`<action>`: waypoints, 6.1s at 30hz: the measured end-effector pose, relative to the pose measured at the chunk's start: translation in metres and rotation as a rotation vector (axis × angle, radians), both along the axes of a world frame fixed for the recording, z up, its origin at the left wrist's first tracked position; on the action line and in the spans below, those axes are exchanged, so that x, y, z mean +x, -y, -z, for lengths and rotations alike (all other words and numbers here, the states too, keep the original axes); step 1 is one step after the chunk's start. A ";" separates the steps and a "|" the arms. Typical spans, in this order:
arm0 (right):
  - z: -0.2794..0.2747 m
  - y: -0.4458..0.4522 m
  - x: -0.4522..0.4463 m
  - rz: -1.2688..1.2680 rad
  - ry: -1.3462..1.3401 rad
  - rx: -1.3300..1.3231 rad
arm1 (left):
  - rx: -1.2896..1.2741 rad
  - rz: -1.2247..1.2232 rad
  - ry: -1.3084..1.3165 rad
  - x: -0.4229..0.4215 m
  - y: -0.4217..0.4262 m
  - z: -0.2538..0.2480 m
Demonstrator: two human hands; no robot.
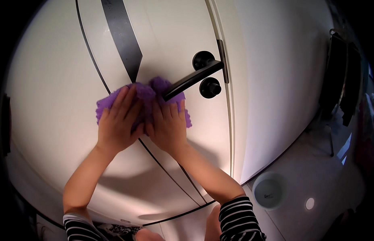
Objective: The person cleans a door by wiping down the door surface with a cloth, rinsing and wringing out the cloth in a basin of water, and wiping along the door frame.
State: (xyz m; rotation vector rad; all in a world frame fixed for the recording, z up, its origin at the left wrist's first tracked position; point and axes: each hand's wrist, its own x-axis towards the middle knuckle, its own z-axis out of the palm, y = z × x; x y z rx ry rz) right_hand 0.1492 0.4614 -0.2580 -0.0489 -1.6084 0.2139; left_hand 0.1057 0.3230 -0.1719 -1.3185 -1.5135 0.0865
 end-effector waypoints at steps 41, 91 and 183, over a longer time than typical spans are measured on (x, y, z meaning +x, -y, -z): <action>0.034 -0.083 0.022 -0.584 -0.552 -0.661 | 0.126 0.560 0.416 0.040 -0.156 0.034; 0.029 0.050 -0.008 -0.101 -0.039 -0.170 | 0.359 -0.108 0.180 -0.010 0.022 0.119; -0.160 0.320 -0.116 -0.148 -0.019 0.623 | 0.634 -0.331 -0.076 -0.104 0.331 -0.045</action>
